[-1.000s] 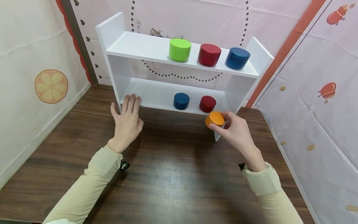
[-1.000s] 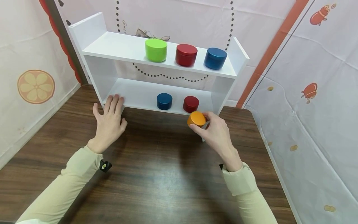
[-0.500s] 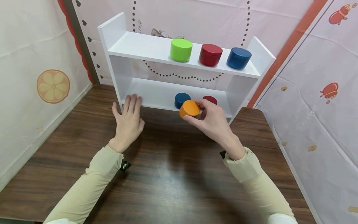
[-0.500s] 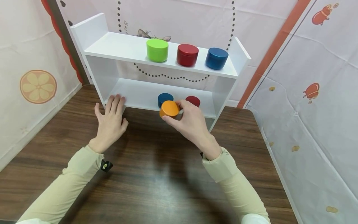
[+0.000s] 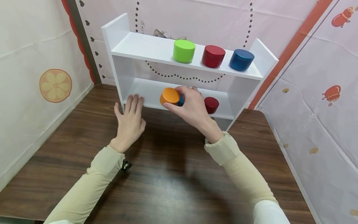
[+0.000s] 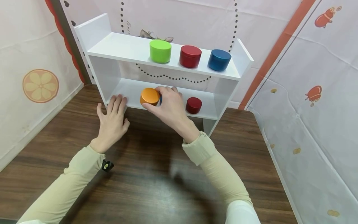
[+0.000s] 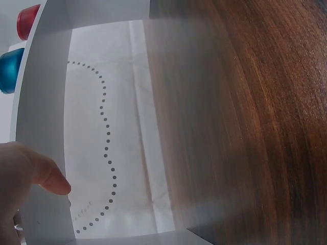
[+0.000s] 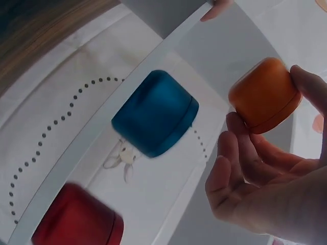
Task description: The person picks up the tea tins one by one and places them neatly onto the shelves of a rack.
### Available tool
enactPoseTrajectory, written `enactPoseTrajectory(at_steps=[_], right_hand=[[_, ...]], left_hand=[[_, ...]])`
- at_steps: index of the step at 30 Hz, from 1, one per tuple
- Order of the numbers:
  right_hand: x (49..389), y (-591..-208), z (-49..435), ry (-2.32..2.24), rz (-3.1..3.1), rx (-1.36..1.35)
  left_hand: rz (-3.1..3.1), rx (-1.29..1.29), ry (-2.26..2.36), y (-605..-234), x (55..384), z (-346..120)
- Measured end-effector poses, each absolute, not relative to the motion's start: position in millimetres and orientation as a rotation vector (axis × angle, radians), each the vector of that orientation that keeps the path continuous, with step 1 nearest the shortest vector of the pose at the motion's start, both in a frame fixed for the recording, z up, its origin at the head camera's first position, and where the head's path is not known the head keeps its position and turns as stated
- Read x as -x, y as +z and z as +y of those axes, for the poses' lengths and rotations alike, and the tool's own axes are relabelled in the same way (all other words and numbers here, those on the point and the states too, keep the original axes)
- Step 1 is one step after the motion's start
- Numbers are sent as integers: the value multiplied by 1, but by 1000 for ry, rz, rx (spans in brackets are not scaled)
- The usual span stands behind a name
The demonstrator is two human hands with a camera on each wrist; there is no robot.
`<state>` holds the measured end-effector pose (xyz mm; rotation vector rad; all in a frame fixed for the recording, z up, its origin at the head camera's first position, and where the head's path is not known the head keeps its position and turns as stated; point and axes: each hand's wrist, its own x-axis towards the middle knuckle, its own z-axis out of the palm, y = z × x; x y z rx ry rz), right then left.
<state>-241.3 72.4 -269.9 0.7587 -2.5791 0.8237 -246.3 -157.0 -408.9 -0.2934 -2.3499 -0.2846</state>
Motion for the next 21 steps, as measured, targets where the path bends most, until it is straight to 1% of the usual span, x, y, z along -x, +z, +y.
enactPoseTrajectory(at_steps=[11, 21], right_hand=[[266, -284, 34, 552, -2716, -612], [276, -296, 23, 406, -2769, -537]], left_hand=[[-2337, 285, -256, -409, 245, -156], [-2351, 294, -269, -407, 244, -157]])
